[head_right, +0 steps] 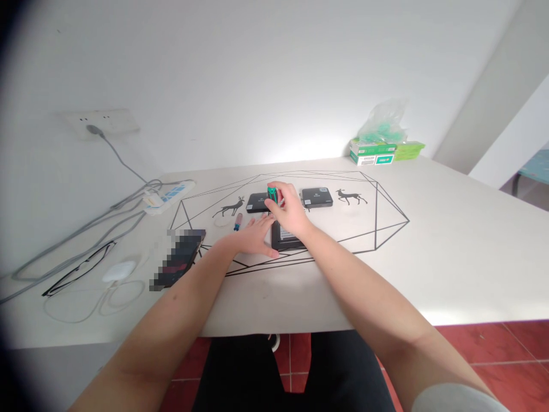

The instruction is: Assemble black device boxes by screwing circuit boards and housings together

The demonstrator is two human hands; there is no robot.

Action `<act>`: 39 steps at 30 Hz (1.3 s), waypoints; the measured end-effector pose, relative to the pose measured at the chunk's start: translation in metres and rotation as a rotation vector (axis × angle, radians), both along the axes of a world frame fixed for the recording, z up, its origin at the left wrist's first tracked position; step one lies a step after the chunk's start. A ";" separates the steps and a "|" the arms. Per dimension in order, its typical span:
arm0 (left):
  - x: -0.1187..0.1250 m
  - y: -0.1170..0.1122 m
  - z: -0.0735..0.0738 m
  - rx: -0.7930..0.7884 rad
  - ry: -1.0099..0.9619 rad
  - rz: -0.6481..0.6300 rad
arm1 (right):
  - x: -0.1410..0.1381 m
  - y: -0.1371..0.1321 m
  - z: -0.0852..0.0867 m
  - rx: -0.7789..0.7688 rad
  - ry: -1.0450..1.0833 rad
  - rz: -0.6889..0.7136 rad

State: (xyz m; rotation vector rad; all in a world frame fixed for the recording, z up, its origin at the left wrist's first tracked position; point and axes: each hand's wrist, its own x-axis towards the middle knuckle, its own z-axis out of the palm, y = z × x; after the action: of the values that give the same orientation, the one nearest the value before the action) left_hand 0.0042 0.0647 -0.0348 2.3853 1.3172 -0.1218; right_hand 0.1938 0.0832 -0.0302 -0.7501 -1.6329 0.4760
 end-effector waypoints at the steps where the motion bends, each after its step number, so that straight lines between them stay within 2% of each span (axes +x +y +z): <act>1: 0.000 0.000 0.001 -0.001 0.003 0.002 | 0.000 -0.001 0.000 -0.004 -0.002 0.002; 12: -0.001 -0.002 0.003 -0.012 0.024 0.011 | -0.001 -0.005 0.004 -0.105 0.050 0.069; 16: 0.000 -0.002 0.003 -0.022 0.014 0.015 | 0.000 -0.006 0.006 -0.092 0.044 0.084; 23: 0.001 -0.003 0.003 0.001 0.009 0.011 | 0.002 -0.001 0.006 -0.043 0.043 0.011; 34: 0.000 -0.002 0.002 -0.012 0.017 0.026 | 0.001 -0.001 0.007 -0.127 0.083 0.145; 39: 0.000 -0.002 0.003 -0.006 0.028 0.016 | -0.001 0.005 0.006 -0.115 0.055 0.120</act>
State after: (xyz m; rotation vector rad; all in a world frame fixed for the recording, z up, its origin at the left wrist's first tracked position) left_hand 0.0044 0.0626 -0.0321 2.3762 1.3461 -0.1546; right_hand 0.1927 0.0880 -0.0237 -0.7201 -1.6149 0.6759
